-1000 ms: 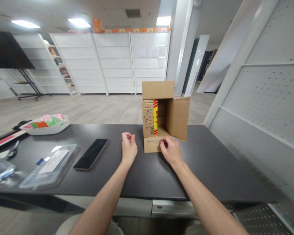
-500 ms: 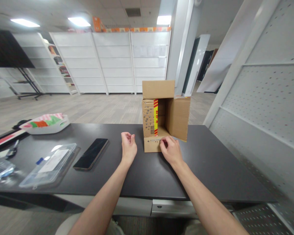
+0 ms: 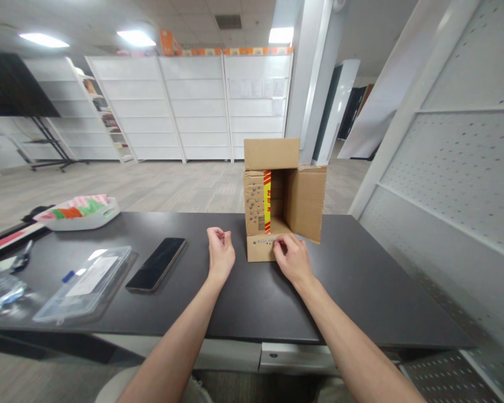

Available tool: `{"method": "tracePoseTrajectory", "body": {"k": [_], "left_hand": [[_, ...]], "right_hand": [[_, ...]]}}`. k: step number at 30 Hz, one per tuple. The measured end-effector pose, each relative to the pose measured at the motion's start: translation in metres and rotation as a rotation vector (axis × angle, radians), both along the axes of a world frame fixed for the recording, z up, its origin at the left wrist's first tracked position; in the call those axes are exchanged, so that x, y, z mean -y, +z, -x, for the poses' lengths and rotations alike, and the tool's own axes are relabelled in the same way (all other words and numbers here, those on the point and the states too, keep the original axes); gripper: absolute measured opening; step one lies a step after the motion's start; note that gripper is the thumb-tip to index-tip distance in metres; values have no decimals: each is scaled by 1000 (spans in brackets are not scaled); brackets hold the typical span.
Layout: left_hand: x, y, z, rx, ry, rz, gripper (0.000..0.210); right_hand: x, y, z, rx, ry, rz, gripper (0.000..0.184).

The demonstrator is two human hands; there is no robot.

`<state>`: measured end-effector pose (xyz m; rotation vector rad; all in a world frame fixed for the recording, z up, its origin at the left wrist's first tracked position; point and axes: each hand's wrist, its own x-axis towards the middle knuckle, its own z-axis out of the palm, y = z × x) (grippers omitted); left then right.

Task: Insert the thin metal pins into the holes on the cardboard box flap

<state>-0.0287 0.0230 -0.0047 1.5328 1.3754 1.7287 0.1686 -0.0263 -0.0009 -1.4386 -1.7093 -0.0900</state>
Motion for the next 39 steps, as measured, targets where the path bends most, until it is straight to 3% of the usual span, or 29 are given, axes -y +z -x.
{"method": "tracePoseTrajectory", "body": {"k": [32, 39], "left_hand": [[-3, -3, 1, -40, 31, 30, 16], [-7, -5, 2, 56, 2, 6, 17]], "right_hand": [[5, 3, 12, 186, 27, -26, 11], [5, 2, 12, 183, 41, -26, 11]]}}
